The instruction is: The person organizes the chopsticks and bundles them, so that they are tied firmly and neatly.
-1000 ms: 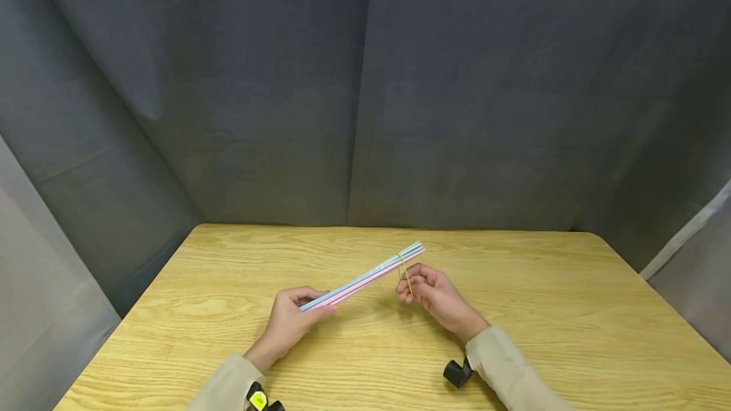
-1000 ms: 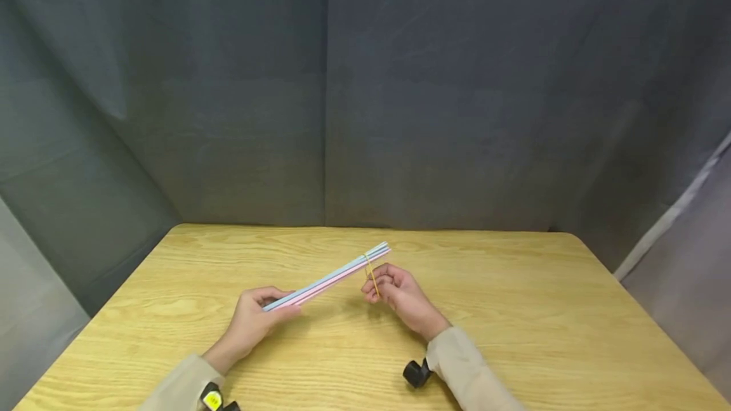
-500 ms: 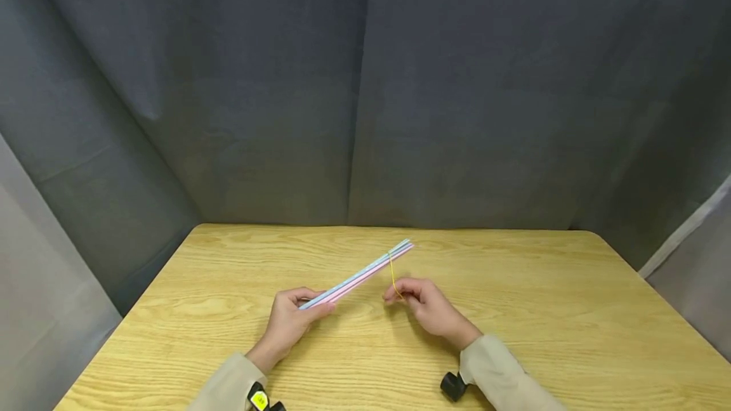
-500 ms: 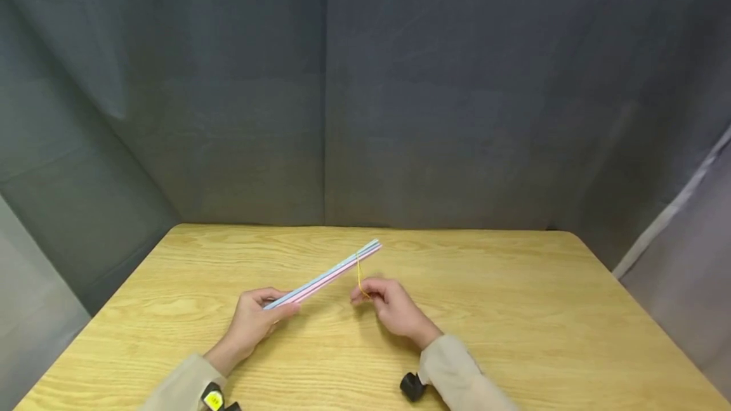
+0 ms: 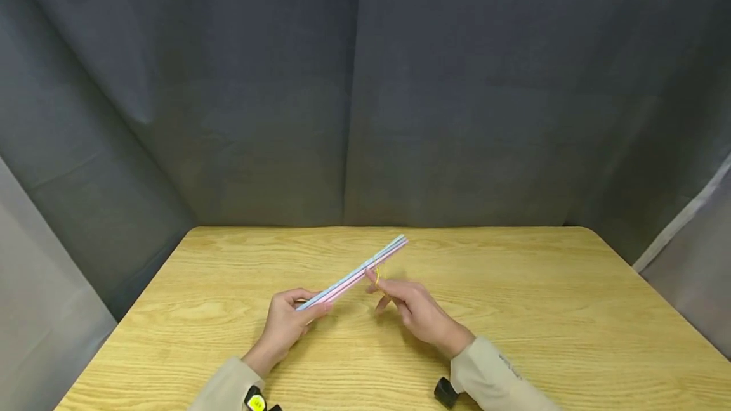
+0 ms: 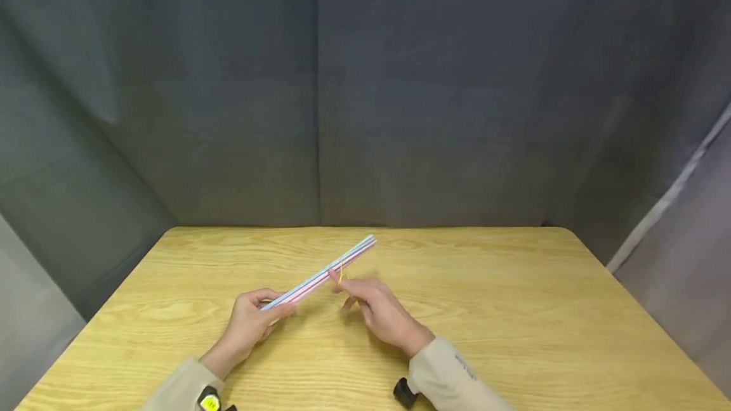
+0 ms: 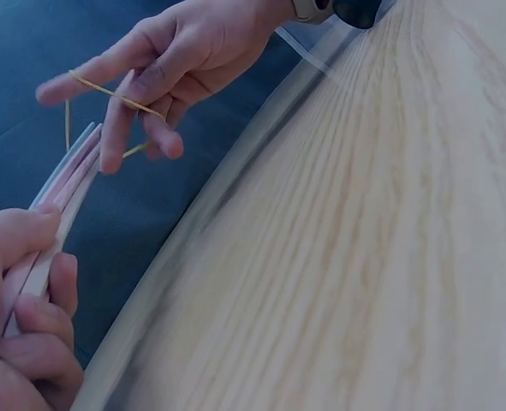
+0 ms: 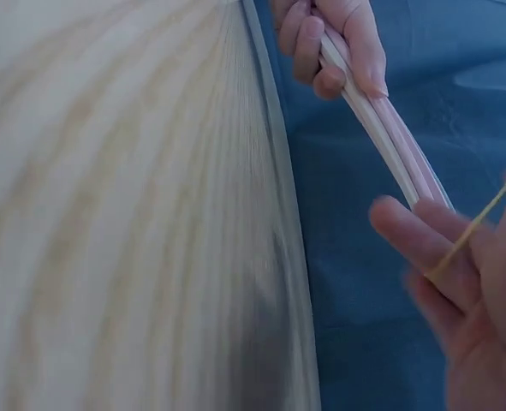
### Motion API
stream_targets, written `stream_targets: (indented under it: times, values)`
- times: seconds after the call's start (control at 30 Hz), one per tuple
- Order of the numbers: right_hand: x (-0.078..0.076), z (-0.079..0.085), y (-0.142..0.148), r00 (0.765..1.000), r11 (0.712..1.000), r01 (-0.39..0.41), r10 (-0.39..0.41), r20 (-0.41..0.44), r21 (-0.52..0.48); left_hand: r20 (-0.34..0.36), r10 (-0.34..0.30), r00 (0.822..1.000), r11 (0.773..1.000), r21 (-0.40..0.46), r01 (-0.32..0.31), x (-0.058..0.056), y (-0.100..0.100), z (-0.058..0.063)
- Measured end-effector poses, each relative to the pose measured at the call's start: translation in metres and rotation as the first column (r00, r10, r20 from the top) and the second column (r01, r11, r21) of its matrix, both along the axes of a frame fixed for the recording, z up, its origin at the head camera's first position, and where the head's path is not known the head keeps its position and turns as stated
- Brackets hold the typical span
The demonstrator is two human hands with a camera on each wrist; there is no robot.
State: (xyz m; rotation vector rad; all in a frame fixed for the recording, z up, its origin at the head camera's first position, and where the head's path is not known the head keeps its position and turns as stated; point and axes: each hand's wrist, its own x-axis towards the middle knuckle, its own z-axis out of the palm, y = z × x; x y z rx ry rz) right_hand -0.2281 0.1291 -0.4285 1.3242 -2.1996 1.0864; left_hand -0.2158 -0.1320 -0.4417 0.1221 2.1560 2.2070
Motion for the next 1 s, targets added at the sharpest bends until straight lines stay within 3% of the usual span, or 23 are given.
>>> stream_targets:
  times: [0.23, 0.3, 0.37, 0.5, 0.63, 0.7, 0.8, 0.93, 1.0]
  values:
    - [0.000, 0.000, -0.003, 0.999, 0.998, -0.023, 0.025, 0.033, -0.066, -0.040, -0.034, 0.999, 0.998, 0.047, 0.036, 0.003, 0.003, 0.002]
    - [0.002, -0.001, -0.003, 0.988, 0.987, -0.051, 0.072, 0.137, -0.153, -0.055, -0.029, 0.998, 0.998, 0.053, 0.032, 0.004, 0.004, 0.003]
    - [0.004, -0.002, -0.004, 0.955, 0.961, -0.057, 0.131, 0.265, -0.269, -0.072, -0.011, 0.997, 0.998, 0.053, 0.015, 0.005, 0.006, 0.003]
    - [0.009, -0.003, -0.007, 0.855, 0.865, -0.015, 0.271, 0.443, -0.501, -0.124, 0.039, 0.992, 0.998, 0.054, -0.033, 0.008, 0.012, 0.005]
    - [0.014, 0.000, -0.011, 0.782, 0.791, 0.100, 0.313, 0.539, -0.604, -0.176, 0.061, 0.983, 0.996, 0.069, -0.049, 0.009, 0.013, 0.004]
    - [0.015, 0.003, -0.011, 0.725, 0.751, 0.150, 0.359, 0.588, -0.643, -0.198, 0.053, 0.979, 0.997, 0.059, -0.042, 0.009, 0.014, 0.003]
    - [0.015, 0.007, -0.007, 0.626, 0.655, 0.149, 0.518, 0.583, -0.741, -0.238, 0.034, 0.971, 0.999, 0.036, -0.026, 0.009, 0.013, 0.001]
    - [0.011, 0.010, 0.003, 0.440, 0.462, 0.059, 0.783, 0.439, -0.885, -0.303, -0.006, 0.953, 1.000, 0.018, 0.012, 0.008, 0.010, 0.000]
    - [0.008, 0.011, 0.009, 0.351, 0.408, 0.017, 0.853, 0.387, -0.913, -0.350, -0.038, 0.936, 0.999, 0.004, 0.042, 0.007, 0.008, -0.001]
